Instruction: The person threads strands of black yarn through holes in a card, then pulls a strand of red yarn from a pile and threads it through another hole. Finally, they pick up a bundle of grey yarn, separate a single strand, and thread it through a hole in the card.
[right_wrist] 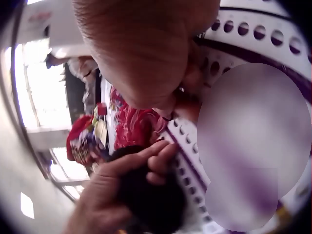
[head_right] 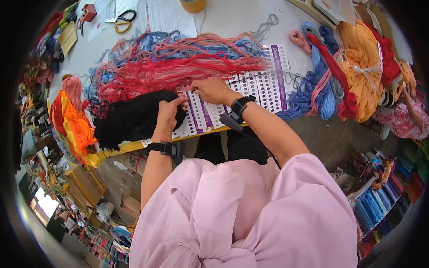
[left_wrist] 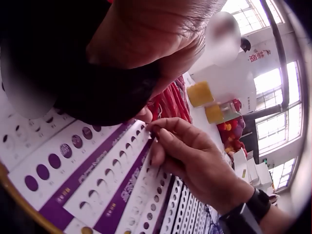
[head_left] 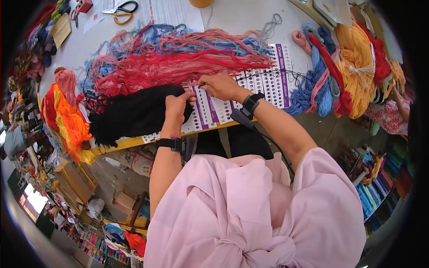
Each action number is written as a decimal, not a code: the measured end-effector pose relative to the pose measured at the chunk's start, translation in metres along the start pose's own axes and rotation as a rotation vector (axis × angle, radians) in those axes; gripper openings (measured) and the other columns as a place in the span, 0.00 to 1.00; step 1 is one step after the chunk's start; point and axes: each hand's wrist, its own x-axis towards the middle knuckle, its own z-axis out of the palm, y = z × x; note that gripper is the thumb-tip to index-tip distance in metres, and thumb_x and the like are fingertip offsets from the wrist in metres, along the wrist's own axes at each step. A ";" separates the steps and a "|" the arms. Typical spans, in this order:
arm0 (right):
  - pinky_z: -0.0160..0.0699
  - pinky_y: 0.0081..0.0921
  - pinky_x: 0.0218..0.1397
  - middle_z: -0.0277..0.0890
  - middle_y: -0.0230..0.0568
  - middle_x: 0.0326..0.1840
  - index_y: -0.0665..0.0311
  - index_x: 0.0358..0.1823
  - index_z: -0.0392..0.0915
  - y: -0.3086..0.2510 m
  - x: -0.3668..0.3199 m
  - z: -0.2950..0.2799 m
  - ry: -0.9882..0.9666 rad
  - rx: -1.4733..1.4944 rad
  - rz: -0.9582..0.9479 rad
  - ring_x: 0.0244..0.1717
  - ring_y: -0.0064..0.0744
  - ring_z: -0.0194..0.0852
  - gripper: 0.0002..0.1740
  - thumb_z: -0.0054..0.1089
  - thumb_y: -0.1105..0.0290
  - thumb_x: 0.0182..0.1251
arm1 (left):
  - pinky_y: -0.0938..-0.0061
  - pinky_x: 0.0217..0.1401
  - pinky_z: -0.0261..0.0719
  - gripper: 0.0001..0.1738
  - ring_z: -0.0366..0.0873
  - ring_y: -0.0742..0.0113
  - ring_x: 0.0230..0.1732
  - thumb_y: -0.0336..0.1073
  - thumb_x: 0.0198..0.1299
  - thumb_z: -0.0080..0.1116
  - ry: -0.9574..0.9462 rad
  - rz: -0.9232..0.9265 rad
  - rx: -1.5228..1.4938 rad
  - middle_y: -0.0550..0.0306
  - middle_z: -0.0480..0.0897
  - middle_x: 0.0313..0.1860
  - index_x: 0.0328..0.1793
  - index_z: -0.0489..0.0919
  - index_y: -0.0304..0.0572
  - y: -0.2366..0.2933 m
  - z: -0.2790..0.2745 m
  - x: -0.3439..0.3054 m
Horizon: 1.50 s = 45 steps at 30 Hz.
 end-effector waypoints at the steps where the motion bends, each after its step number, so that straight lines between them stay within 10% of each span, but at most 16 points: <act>1: 0.74 0.42 0.35 0.79 0.40 0.24 0.54 0.51 0.77 0.008 0.000 0.006 0.073 -0.068 -0.116 0.29 0.46 0.80 0.12 0.53 0.68 0.67 | 0.77 0.29 0.74 0.09 0.79 0.70 0.27 0.26 0.55 0.64 0.013 0.022 0.056 0.53 0.83 0.30 0.40 0.82 0.26 -0.005 0.004 0.001; 7: 0.75 0.36 0.37 0.79 0.41 0.24 0.54 0.61 0.73 0.002 -0.001 -0.002 0.093 0.012 -0.138 0.29 0.39 0.81 0.19 0.51 0.70 0.68 | 0.77 0.23 0.68 0.10 0.73 0.76 0.21 0.32 0.48 0.71 0.231 0.115 0.445 0.62 0.80 0.21 0.33 0.85 0.32 -0.004 0.026 -0.003; 13: 0.73 0.32 0.34 0.79 0.37 0.21 0.63 0.45 0.73 -0.001 0.000 -0.002 0.116 0.364 -0.115 0.26 0.33 0.80 0.07 0.52 0.72 0.68 | 0.76 0.24 0.68 0.10 0.75 0.75 0.21 0.32 0.49 0.69 0.087 0.014 0.656 0.59 0.81 0.21 0.32 0.84 0.29 -0.001 0.016 -0.002; 25: 0.74 0.46 0.38 0.80 0.45 0.29 0.58 0.36 0.78 0.001 0.005 0.007 0.089 0.043 -0.070 0.35 0.52 0.79 0.08 0.54 0.64 0.61 | 0.75 0.33 0.74 0.08 0.78 0.69 0.26 0.27 0.60 0.56 -0.208 0.056 0.153 0.56 0.81 0.26 0.40 0.82 0.29 0.001 0.003 -0.003; 34: 0.73 0.50 0.43 0.80 0.52 0.33 0.61 0.39 0.77 0.001 0.006 0.012 0.069 -0.004 -0.043 0.39 0.55 0.79 0.10 0.54 0.63 0.63 | 0.76 0.32 0.72 0.08 0.75 0.73 0.23 0.32 0.60 0.60 0.006 0.344 0.794 0.60 0.82 0.26 0.38 0.82 0.33 -0.010 0.001 0.015; 40: 0.74 0.48 0.43 0.81 0.50 0.33 0.61 0.38 0.78 0.001 0.003 0.012 0.048 -0.060 -0.062 0.39 0.54 0.79 0.10 0.54 0.63 0.64 | 0.77 0.29 0.71 0.07 0.77 0.74 0.28 0.30 0.57 0.63 -0.144 0.275 0.039 0.59 0.84 0.32 0.40 0.82 0.36 -0.002 0.001 0.003; 45: 0.76 0.42 0.42 0.83 0.45 0.33 0.60 0.33 0.81 0.004 0.008 0.009 -0.014 0.171 0.009 0.39 0.45 0.82 0.10 0.57 0.62 0.63 | 0.78 0.35 0.72 0.06 0.77 0.74 0.31 0.30 0.58 0.64 -0.309 0.113 -0.002 0.61 0.82 0.32 0.41 0.82 0.38 0.017 -0.008 -0.010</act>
